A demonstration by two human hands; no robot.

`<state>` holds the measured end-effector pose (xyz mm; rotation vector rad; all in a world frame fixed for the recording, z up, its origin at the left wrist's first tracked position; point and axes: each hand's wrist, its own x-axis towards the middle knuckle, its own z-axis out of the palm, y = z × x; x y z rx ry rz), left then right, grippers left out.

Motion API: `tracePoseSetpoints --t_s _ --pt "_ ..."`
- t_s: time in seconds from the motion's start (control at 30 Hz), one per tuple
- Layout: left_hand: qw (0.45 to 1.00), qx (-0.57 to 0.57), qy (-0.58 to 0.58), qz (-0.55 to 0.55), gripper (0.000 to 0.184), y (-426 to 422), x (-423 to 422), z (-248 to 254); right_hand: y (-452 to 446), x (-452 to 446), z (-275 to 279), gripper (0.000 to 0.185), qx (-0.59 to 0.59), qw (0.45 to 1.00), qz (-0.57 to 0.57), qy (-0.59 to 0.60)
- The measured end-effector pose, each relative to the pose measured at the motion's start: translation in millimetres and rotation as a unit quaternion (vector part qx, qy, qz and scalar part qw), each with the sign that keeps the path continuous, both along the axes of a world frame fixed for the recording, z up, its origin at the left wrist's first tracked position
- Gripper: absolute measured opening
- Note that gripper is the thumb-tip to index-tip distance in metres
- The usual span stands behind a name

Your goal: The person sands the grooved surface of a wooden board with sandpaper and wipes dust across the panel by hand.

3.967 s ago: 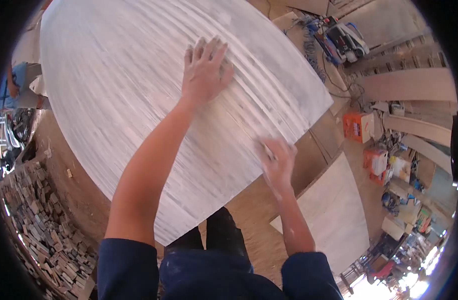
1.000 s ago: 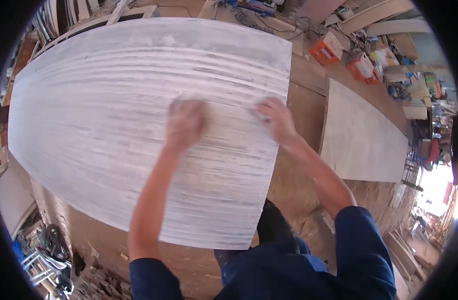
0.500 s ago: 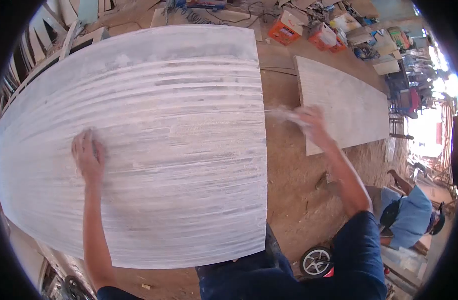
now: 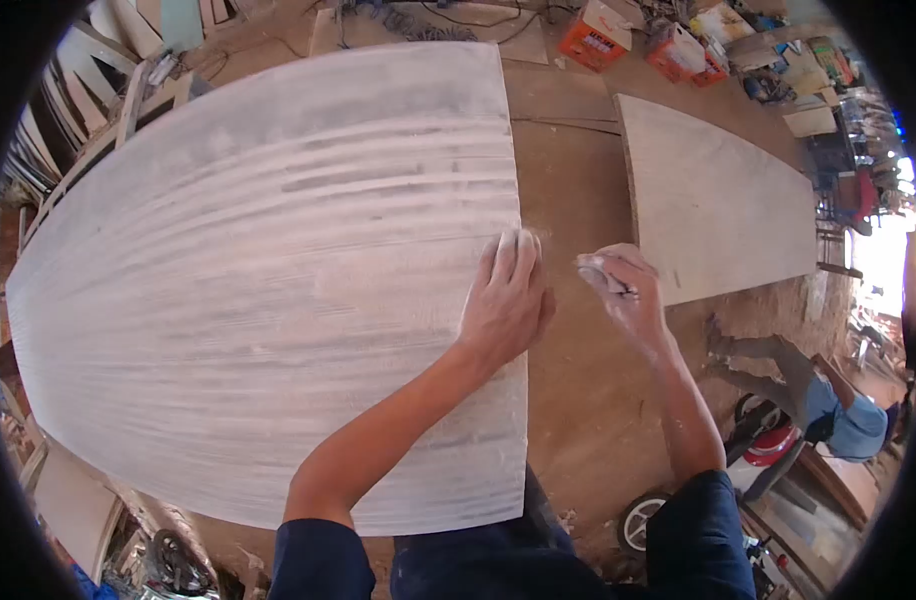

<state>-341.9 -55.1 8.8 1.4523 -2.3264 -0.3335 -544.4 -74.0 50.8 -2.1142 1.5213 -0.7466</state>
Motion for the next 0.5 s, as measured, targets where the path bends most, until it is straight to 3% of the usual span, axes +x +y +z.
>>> tracePoseSetpoints --t_s 0.07,0.13,0.27,0.33,0.5 --pt "0.994 0.025 0.098 -0.037 0.051 -3.5 24.7 -2.7 -12.7 21.0 -3.9 0.019 -0.023 0.999 0.021 -0.026" --pt "0.997 0.072 0.021 -0.019 0.049 -2.1 65.7 2.2 -20.9 29.2 -4.7 0.018 -0.039 0.997 0.038 -0.048" --pt "1.0 0.001 -0.011 -0.02 0.044 8.9 180.9 7.0 -44.5 36.9 -6.5 0.015 -0.054 0.994 0.095 -0.014" --pt "0.997 -0.047 -0.027 0.045 0.035 23.5 245.3 -2.5 -52.3 44.6 -6.8 0.016 -0.056 0.992 0.111 -0.021" --pt "0.974 -0.025 -0.096 0.202 0.033 65.9 401.8 -1.8 -61.5 52.0 -15.2 0.024 -0.041 0.983 0.181 -0.01"
